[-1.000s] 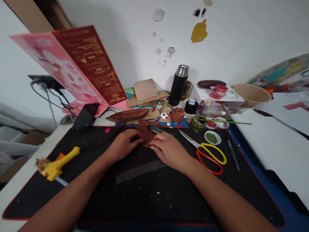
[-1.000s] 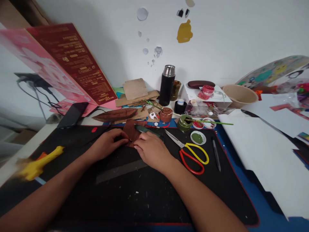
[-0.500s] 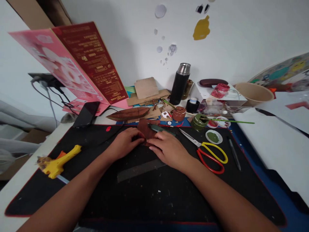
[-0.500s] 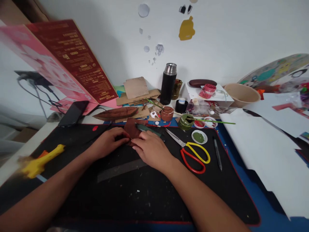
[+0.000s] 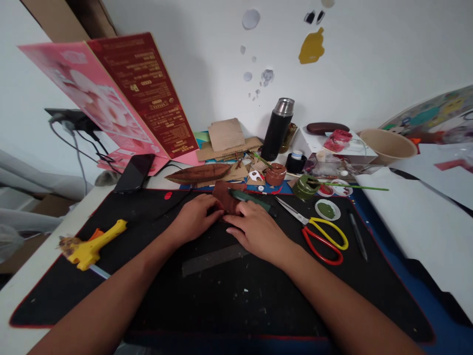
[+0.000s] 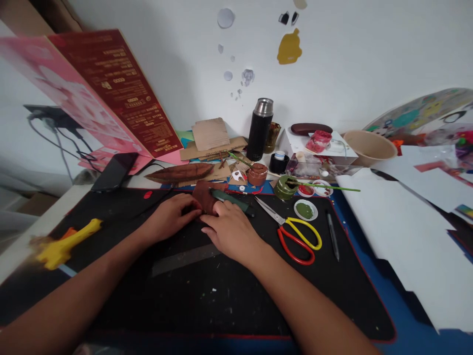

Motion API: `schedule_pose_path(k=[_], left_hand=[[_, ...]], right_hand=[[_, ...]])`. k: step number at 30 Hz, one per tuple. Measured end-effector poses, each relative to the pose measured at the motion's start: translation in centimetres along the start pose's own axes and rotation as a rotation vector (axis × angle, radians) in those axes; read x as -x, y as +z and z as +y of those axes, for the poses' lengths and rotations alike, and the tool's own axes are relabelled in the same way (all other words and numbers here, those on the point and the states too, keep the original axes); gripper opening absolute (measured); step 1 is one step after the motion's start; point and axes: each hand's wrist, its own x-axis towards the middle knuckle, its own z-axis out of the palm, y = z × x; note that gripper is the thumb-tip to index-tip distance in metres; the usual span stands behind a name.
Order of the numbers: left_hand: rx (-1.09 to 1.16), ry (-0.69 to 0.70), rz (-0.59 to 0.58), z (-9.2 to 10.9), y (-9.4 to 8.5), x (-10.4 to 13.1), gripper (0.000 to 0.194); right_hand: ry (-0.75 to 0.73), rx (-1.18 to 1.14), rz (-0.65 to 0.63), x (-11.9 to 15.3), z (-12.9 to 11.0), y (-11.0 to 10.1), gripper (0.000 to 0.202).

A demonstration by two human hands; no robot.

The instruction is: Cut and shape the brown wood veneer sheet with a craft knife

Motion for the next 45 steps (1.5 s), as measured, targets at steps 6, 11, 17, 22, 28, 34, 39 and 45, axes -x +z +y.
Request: schedule_pose_path(k=[6, 11, 17, 22, 28, 34, 39, 45], left_hand=[[0.049, -0.049, 0.016, -0.3, 0.0, -0.1, 0.014], [0.096, -0.070, 0.021, -0.2, -0.3, -0.1, 0.015], [0.121, -0.067, 0.017, -0.1, -0.6, -0.1, 0.013], [0.132, -0.072, 0.016, -0.1, -0.5, -0.1, 0.013], [0.139, -0.072, 0.017, -0.2, -0.4, -0.1, 0.014], [0.156, -0.090, 0.015, -0.2, -0.6, -0.1, 0.016], [0.183, -0.101, 0.006, -0.2, -0.8, -0.2, 0.019], [0.195, -0.113, -0.011, -0.3, -1.0, -0.2, 0.020]], right_hand=[[0.005, -0.008, -0.006, -0.1, 0.1, 0.0, 0.032], [-0.005, -0.031, 0.009, -0.1, 0.3, 0.1, 0.032], [-0.009, -0.097, 0.057, 0.0, 0.7, 0.4, 0.031], [-0.029, -0.050, 0.017, -0.1, 0.4, 0.4, 0.039], [-0.018, 0.002, -0.027, -0.3, -0.2, 0.2, 0.036], [-0.007, 0.023, -0.046, -0.3, -0.4, 0.2, 0.038], [-0.009, 0.009, -0.046, -0.3, -0.4, 0.2, 0.039], [-0.010, 0.001, -0.025, -0.3, -0.3, 0.4, 0.038]])
